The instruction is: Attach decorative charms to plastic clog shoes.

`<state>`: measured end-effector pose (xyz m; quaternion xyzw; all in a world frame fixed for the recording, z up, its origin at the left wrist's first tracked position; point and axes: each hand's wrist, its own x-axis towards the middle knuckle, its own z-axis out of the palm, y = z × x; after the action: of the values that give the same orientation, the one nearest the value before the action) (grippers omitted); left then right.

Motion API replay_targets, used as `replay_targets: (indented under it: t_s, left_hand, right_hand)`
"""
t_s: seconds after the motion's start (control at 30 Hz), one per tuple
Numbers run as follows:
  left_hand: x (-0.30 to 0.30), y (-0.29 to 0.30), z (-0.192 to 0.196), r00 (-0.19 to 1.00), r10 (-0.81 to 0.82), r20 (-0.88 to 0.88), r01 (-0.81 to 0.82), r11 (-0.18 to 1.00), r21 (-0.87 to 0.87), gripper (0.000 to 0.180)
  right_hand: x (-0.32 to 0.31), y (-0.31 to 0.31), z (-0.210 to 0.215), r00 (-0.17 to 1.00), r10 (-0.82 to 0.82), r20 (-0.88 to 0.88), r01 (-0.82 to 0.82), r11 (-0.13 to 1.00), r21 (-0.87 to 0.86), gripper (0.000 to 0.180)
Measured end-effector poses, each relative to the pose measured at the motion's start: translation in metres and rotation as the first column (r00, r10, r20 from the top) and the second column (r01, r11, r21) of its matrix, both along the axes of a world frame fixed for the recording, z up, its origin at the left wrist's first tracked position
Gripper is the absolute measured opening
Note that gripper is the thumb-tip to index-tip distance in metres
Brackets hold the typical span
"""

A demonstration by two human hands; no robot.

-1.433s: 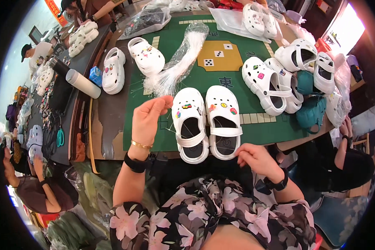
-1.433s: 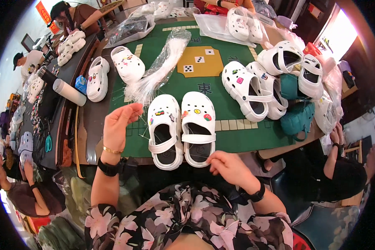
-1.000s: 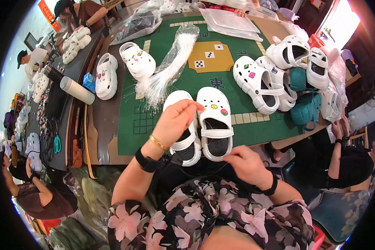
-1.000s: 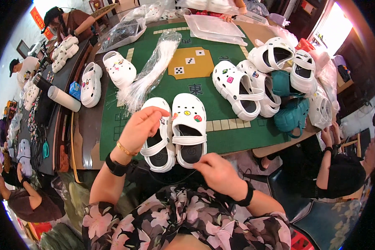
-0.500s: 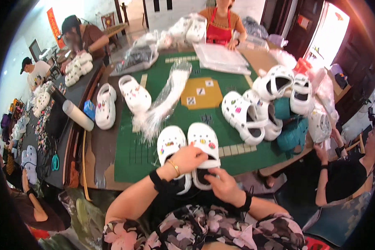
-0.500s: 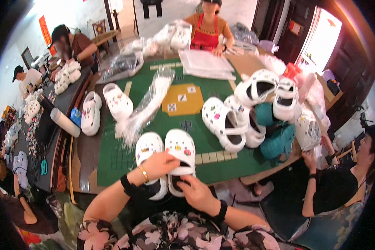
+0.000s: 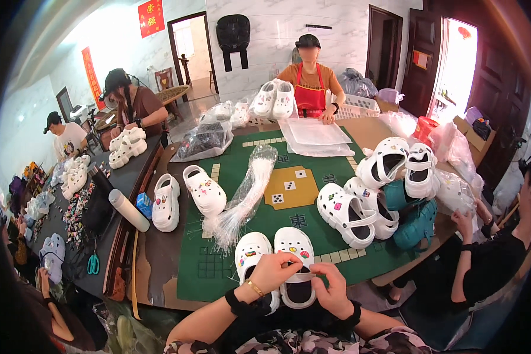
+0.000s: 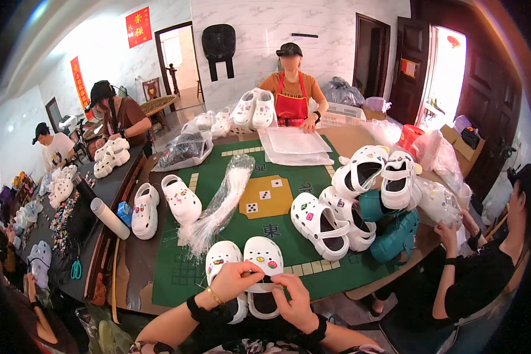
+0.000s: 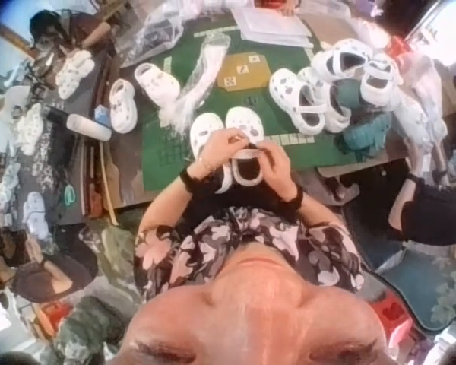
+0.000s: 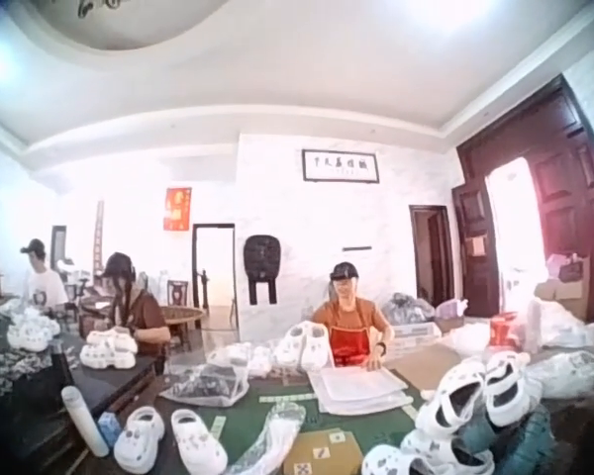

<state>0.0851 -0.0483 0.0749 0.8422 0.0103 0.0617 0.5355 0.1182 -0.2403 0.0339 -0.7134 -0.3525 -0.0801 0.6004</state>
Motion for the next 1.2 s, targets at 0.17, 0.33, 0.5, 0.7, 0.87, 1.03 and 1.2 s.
replay_targets:
  t_s: [0.17,0.33,0.5,0.7,0.87,1.03,1.2]
  left_hand:
    - [-0.011,-0.007,0.013,0.999,0.043,0.019,-0.042,0.997,-0.057,0.016]
    - [-0.017,-0.003,0.0,0.987,0.044,0.154,-0.034,0.997,-0.065,0.019]
    - [-0.025,-0.006,0.007,0.994,0.102,0.034,-0.099,0.991,-0.088,0.014]
    - [-0.027,-0.001,0.0,0.981,0.195,0.018,-0.191,0.973,-0.133,0.017]
    - [-0.03,0.007,-0.012,0.968,0.245,0.063,-0.229,0.954,-0.192,0.016]
    - [-0.036,0.004,-0.006,0.97,0.24,0.044,-0.217,0.931,-0.295,0.016]
    - [-0.04,0.009,-0.004,0.95,0.288,0.118,-0.276,0.956,-0.103,0.019]
  right_hand:
    - [0.004,0.019,0.002,0.911,0.158,-0.381,-0.108,0.983,0.148,0.023]
    - [0.001,0.032,-0.002,0.861,0.223,-0.458,-0.19,0.975,0.119,0.023]
    - [0.002,0.035,0.001,0.828,0.228,-0.512,-0.185,0.973,0.135,0.02]
    - [0.009,0.036,-0.007,0.75,0.279,-0.599,-0.149,0.955,0.257,0.01]
    - [0.009,0.036,-0.01,0.761,0.286,-0.582,-0.18,0.955,0.234,0.007]
    - [0.0,0.034,0.0,0.861,0.178,-0.476,-0.124,0.982,0.143,0.003]
    - [0.006,0.039,0.007,0.974,0.066,-0.216,-0.068,0.998,-0.003,0.007]
